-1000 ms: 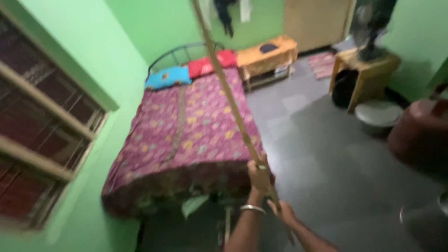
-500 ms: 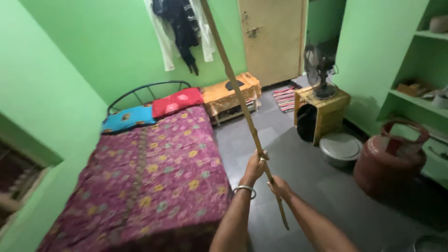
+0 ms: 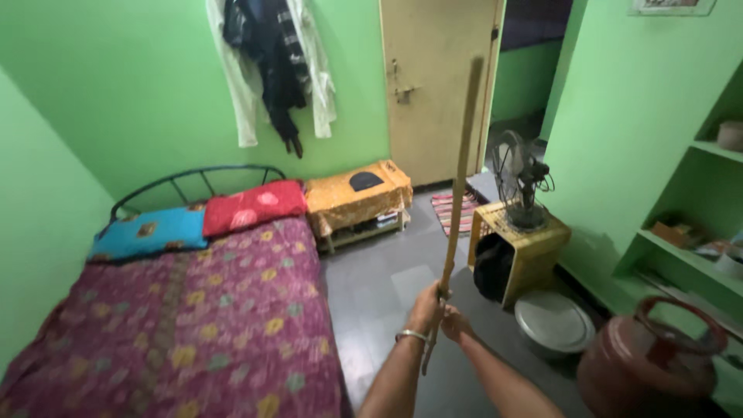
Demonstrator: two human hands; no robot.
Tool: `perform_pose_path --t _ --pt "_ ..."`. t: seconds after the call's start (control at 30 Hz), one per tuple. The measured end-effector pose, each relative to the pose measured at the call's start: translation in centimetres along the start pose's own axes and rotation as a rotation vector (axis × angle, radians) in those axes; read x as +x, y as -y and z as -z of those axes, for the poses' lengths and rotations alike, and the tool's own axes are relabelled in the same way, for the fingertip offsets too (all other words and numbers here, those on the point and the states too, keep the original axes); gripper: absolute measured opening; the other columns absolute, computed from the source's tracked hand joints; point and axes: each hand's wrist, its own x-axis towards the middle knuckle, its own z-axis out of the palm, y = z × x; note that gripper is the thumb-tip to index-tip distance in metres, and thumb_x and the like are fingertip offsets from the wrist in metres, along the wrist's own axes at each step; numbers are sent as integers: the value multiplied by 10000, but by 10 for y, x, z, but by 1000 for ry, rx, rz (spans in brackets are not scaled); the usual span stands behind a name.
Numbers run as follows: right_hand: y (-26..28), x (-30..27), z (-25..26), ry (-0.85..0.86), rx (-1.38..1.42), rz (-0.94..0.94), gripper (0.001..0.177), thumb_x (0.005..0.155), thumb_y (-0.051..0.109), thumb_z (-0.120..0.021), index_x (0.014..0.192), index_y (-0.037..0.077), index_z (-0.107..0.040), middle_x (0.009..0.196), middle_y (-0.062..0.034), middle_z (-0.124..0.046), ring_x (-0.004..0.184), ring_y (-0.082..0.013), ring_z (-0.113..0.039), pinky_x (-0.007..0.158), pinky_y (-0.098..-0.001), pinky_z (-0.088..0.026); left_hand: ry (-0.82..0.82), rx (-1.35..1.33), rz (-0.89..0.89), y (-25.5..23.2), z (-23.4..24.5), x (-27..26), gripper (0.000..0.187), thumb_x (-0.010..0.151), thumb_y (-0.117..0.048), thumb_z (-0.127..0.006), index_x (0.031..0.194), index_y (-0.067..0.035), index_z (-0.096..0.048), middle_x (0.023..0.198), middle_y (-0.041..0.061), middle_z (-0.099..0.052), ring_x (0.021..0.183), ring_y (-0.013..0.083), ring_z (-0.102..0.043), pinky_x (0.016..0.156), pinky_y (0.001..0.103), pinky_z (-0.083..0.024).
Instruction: The person picks up a long wooden pole, moves through the home to a corner of the room, and applies a substance to a small cup or trap placed on the floor using their hands and the pole.
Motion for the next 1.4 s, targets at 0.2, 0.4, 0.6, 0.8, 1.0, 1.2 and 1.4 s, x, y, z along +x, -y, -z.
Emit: perform_pose_path --t 0.2,0.4,0.6,0.8,1.0,1.2,1.4 --pt "-50 147 -1 -3 364 27 295 1028 304 -518 1117 32 -593 961 -46 -621 827 -170 -610 732 -370 -533 -92 46 -120 41 -21 99 145 868 0 -666 1002 -48 -635 914 173 -683 833 366 -646 767 459 -539" --pt "-73 284 11 147 1136 -16 267 1013 267 -574 1096 18 -618 917 -60 -618 818 -186 -623 681 -350 -539 -92 149 -161 72 -41 200 172 890 -3 -655 1050 -63 -638 976 192 -661 964 421 -633 811 475 -516" --pt "-70 378 39 -42 607 -144 293 941 277 -594 1080 24 -646 941 -105 -703 849 -183 -689 708 -334 -565 -91 194 -115 89 -58 308 296 851 -29 -648 1124 -143 -664 1195 113 -649 1057 381 -649 847 463 -551" --pt "-81 510 67 -88 857 -257 293 959 243 -624 1054 -32 -663 930 -145 -678 817 -220 -676 679 -362 -563 -69 265 -152 125 -69 436 335 834 -63 -649 1147 -173 -692 1182 113 -704 1048 387 -664 875 484 -541" --pt "-57 647 96 -92 758 -154 270 990 289 -633 1048 28 -665 897 -137 -665 786 -254 -662 666 -405 -554 -89 97 -229 144 -55 569 228 876 -80 -651 1073 -164 -730 1078 155 -725 1028 421 -656 854 523 -536" --pt "23 693 137 -113 58 -159 292 989 311 -601 1040 38 -694 866 -158 -688 771 -273 -694 663 -425 -575 79 99 -70 159 -53 686 173 892 -113 -657 1048 -175 -698 994 138 -736 988 394 -678 810 510 -540" --pt "11 792 168 -207 -82 -196 326 987 332 -569 1033 49 -723 836 -179 -710 756 -291 -727 661 -446 -595 88 66 -166 214 -88 799 107 854 -164 -720 952 -129 -695 927 169 -732 929 429 -668 772 542 -520"
